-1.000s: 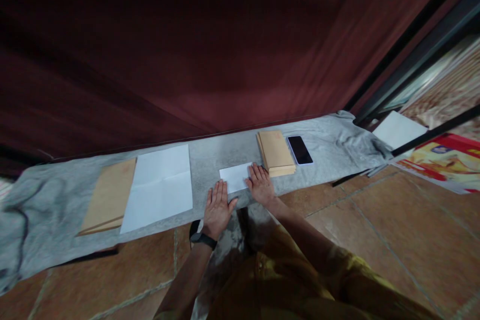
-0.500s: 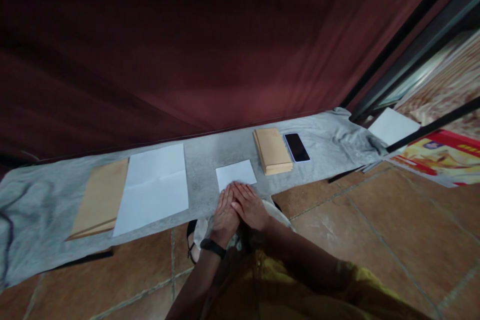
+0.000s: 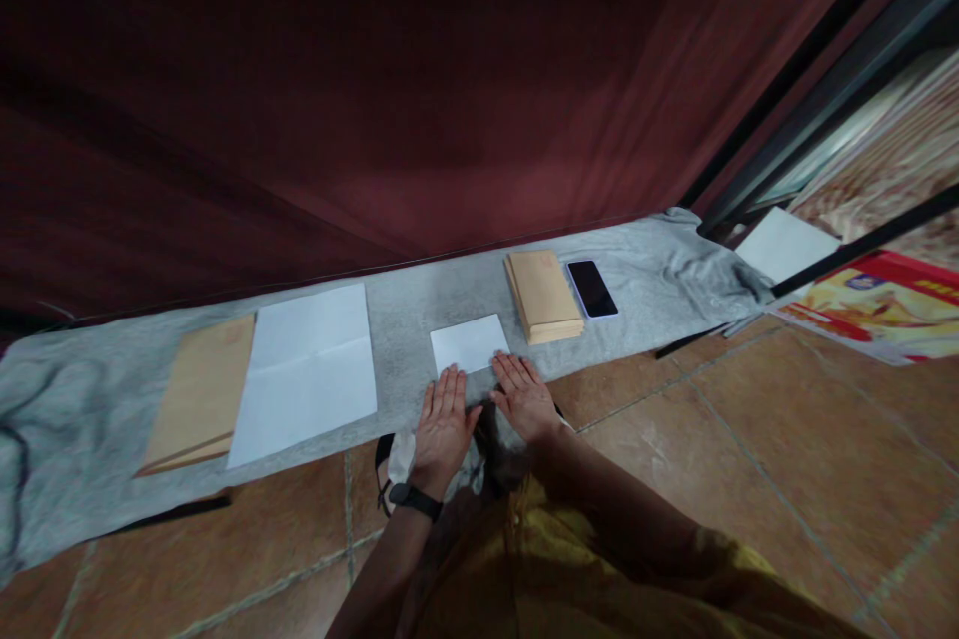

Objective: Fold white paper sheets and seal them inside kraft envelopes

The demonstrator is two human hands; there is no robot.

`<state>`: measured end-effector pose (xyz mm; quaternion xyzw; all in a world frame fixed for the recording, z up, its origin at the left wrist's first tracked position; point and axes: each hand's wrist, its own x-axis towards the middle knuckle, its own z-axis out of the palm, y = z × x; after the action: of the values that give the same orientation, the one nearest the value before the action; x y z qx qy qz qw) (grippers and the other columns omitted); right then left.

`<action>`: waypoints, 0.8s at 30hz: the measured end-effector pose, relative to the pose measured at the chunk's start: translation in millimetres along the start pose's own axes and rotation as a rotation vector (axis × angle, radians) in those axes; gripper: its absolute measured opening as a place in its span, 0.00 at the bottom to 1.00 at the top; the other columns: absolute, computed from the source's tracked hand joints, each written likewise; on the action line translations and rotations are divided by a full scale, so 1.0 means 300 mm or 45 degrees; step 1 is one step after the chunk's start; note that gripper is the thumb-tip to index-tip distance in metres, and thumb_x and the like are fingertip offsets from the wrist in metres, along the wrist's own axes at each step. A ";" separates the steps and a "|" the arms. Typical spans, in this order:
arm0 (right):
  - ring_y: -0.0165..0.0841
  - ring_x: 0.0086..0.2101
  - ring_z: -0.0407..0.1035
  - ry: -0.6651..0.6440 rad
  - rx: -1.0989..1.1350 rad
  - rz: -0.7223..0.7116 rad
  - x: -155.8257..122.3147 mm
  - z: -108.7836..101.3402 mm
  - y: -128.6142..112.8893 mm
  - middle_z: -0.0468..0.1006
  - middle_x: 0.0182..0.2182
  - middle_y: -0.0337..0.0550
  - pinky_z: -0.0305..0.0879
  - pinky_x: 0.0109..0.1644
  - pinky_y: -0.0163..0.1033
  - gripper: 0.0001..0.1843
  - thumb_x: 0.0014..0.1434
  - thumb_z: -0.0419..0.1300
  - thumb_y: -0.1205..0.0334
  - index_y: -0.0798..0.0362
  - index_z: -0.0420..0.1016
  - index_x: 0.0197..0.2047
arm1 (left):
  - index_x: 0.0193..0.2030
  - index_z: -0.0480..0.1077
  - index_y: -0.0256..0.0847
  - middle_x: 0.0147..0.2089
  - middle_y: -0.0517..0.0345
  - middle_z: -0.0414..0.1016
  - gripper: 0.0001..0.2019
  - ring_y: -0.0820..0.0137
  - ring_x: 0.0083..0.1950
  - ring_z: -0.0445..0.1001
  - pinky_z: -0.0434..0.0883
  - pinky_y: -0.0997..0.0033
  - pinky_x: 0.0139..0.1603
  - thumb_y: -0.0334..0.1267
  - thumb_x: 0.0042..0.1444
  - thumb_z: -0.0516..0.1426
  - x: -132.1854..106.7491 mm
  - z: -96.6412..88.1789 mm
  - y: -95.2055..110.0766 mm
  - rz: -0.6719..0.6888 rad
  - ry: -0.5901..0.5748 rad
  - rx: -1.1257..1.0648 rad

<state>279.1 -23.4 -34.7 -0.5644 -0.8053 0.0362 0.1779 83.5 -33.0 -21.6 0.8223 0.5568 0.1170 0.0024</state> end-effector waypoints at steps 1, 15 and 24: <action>0.42 0.69 0.55 0.003 -0.006 0.007 -0.003 -0.002 0.010 0.60 0.70 0.52 0.50 0.73 0.54 0.31 0.73 0.49 0.54 0.59 0.56 0.73 | 0.73 0.55 0.32 0.73 0.39 0.60 0.31 0.56 0.76 0.55 0.56 0.47 0.74 0.48 0.69 0.45 -0.003 -0.003 -0.003 -0.004 0.004 0.007; 0.46 0.69 0.52 0.045 -0.050 0.061 -0.027 0.001 0.045 0.60 0.70 0.58 0.50 0.72 0.57 0.31 0.72 0.50 0.56 0.64 0.59 0.71 | 0.72 0.55 0.31 0.74 0.39 0.58 0.30 0.56 0.76 0.54 0.56 0.46 0.75 0.47 0.69 0.46 0.060 0.014 0.081 0.009 -0.020 -0.034; 0.43 0.70 0.52 -0.031 -0.061 0.010 0.002 -0.007 0.028 0.59 0.71 0.50 0.46 0.74 0.56 0.28 0.72 0.47 0.58 0.59 0.59 0.72 | 0.73 0.55 0.31 0.75 0.44 0.56 0.28 0.60 0.77 0.51 0.53 0.50 0.76 0.36 0.68 0.44 0.086 0.020 0.130 0.027 -0.105 -0.030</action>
<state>287.3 -19.9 -34.8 -0.5711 -0.8059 0.0247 0.1543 129.6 -23.4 -17.3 0.8323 0.5460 0.0897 0.0338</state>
